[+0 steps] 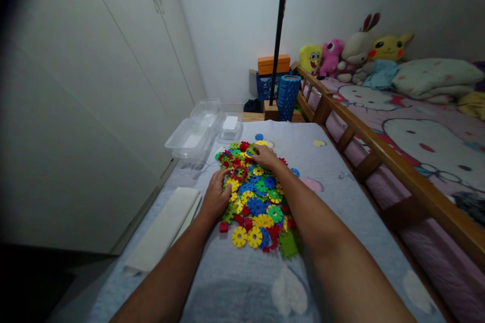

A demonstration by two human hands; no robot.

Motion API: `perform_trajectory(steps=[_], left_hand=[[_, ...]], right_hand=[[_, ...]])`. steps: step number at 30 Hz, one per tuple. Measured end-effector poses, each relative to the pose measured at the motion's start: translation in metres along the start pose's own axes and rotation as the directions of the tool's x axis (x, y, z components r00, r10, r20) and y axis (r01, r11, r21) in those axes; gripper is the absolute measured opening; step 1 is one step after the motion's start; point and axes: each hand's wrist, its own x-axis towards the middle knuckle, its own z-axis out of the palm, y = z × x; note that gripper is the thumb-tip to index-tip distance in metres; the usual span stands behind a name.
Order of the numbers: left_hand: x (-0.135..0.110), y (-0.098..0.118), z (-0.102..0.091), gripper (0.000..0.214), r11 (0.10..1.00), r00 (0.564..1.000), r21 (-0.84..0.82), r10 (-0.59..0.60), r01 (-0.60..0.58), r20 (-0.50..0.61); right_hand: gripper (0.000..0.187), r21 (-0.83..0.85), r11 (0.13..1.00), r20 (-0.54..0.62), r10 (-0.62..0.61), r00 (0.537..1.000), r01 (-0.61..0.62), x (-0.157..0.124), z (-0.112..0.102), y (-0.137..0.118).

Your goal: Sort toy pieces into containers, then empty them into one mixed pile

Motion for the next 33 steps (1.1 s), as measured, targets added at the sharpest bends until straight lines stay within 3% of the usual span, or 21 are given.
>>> perform_trajectory(steps=[4, 8, 10, 13, 17, 20, 23, 30, 33], left_hand=[[0.000, 0.004, 0.002, 0.037, 0.997, 0.996, 0.050, -0.063, 0.066, -0.058], [0.007, 0.013, 0.001, 0.035, 0.977, 0.989, 0.184, -0.089, 0.109, -0.116], [0.019, 0.016, 0.000, 0.036, 0.974, 0.991, 0.213, -0.055, 0.081, -0.124], [0.052, 0.017, 0.000, 0.040, 0.967, 0.996, 0.253, -0.020, 0.041, -0.086], [0.104, 0.014, 0.001, 0.054, 0.893, 0.975, 0.420, -0.211, 0.161, 0.076], [0.133, 0.010, 0.003, 0.071, 0.836, 0.913, 0.510, -0.351, 0.205, 0.208], [0.149, 0.008, 0.005, 0.080, 0.822, 0.850, 0.541, -0.406, 0.178, 0.336], [0.155, 0.019, 0.013, 0.068, 0.886, 0.801, 0.462, -0.255, -0.030, 0.542], [0.145, 0.029, 0.014, 0.064, 0.921, 0.750, 0.358, -0.129, -0.152, 0.649]], right_hand=[[0.038, 0.089, 0.996, 0.040, -0.032, 0.999, 0.028, -0.041, -0.003, -0.004], [0.042, 0.317, 0.932, 0.080, -0.211, 0.974, 0.176, -0.088, -0.016, -0.007], [0.036, 0.367, 0.907, -0.010, -0.216, 0.976, 0.204, -0.107, -0.025, -0.003], [0.032, 0.381, 0.913, -0.220, -0.065, 0.973, 0.147, -0.123, -0.031, 0.014], [0.039, 0.352, 0.936, -0.445, 0.169, 0.879, -0.002, -0.129, -0.016, 0.049], [0.054, 0.370, 0.923, -0.473, 0.284, 0.834, -0.105, -0.128, 0.005, 0.069], [0.059, 0.375, 0.919, -0.449, 0.292, 0.844, -0.119, -0.127, 0.020, 0.076], [0.053, 0.247, 0.966, -0.421, 0.176, 0.890, -0.074, -0.128, 0.021, 0.069], [0.051, 0.241, 0.968, -0.396, 0.169, 0.903, -0.075, -0.129, 0.019, 0.067]])
